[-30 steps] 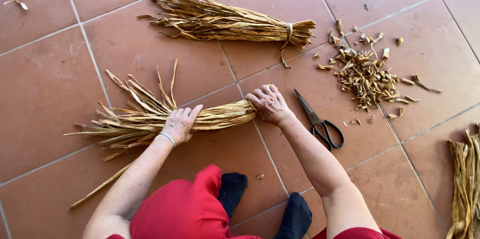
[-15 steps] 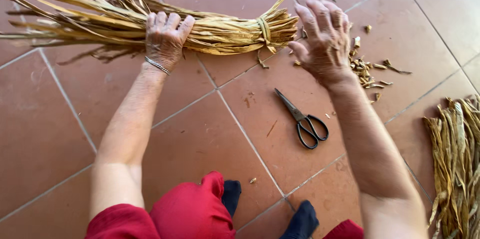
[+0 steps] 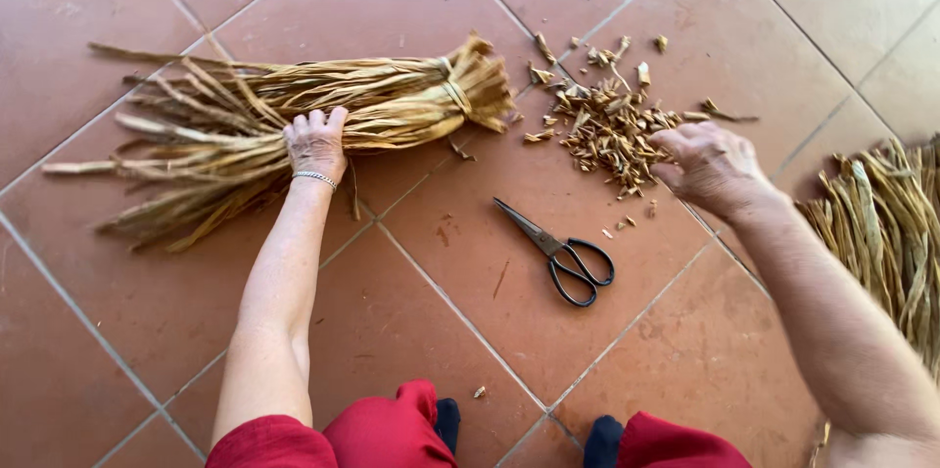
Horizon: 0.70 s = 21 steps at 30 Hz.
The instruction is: The person sits on a tiled floor and uses scissors to trim the ends of bundles of dried, yellowish plant material. They hold a bundle in one hand and cut the tips with the other, creating a pile of small trimmings. The person occasionally adjusts the bundle or moves it aside to continue trimming.
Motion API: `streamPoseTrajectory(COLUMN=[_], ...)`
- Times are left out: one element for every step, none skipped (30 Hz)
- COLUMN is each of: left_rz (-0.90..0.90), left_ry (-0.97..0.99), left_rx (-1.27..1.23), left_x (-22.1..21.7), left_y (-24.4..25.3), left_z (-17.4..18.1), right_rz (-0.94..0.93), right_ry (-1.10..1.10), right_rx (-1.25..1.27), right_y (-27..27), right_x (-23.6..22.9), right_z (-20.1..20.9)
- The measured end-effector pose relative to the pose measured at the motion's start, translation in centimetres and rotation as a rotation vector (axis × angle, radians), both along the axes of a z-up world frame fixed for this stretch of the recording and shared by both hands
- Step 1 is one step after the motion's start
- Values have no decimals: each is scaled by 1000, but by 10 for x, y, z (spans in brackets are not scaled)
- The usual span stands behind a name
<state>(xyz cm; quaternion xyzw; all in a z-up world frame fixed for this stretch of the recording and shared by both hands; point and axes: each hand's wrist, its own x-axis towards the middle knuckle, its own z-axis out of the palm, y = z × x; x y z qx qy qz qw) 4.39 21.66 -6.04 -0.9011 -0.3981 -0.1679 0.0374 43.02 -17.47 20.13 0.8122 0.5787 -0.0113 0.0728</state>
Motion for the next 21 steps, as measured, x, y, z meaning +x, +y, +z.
streamPoseTrajectory(left_rz=[34, 69, 99, 100, 92, 94, 78, 77, 56, 51, 43, 19, 4, -8, -9, -41, -63, -84, -139, -194, -237], left_ry=[26, 52, 77, 140, 205, 273, 343, 427, 498, 506, 523, 477, 430, 421, 421, 361, 306, 252, 208, 165, 151], left_rx=[-14, -28, -42, -95, -148, -134, -121, -174, -191, -282, -255, -248, -240, -234, -226, -210, -198, -187, -175, -162, -150], left_x=[8, 14, 22, 21, 19, 14, 11, 10, 11, 5, 9, 8, 4, 6, 4, 7, 5, 4, 0, -3, -3], left_y=[-3, -10, -17, -18, -18, -17, -18, -18, -19, -18, -16, -19, -20, -22, -26, -29, -30, -31, -34, -35, -38], left_z=[1, 1, 0, 2, 6, 11, 16, 21, 26, 33, 37, 40, 45, 46, 46, 42, 39, 35, 32, 30, 28], right_rz=[-15, -31, -55, -80, -74, -67, -72, -76, -120, -164, -227, -291, -345, -416, -479, -541, -632, -722, -807, -909, -1010], right_ry=[28, 56, 84, 112, 147, 180, 195, 210, 219, 230, 229, 229, 230, 181, 142, 103, 98, 92, 85, 117, 145], right_rx=[5, 11, -9, -30, -14, 4, 6, 10, -11, -30, -34, -37, -36, -21, -5, 9, 72, 135, 201, 197, 196], right_y=[-7, -13, -21, -28, -38, -47, -62, -76, -90, -106, -122, -140, -158, -182, -203, -224, -245, -270, -293, -315, -337], right_x=[-1, -3, -5, -8, -10, -9, -8, -4, 2, 8, 18, 27, 38, 51, 61, 72, 83, 94, 105, 114, 127], right_z=[-13, -25, -37, -50, -59, -69, -77, -85, -89, -92, -94, -97, -97, -96, -99, -105, -112, -119, -126, -135, -140])
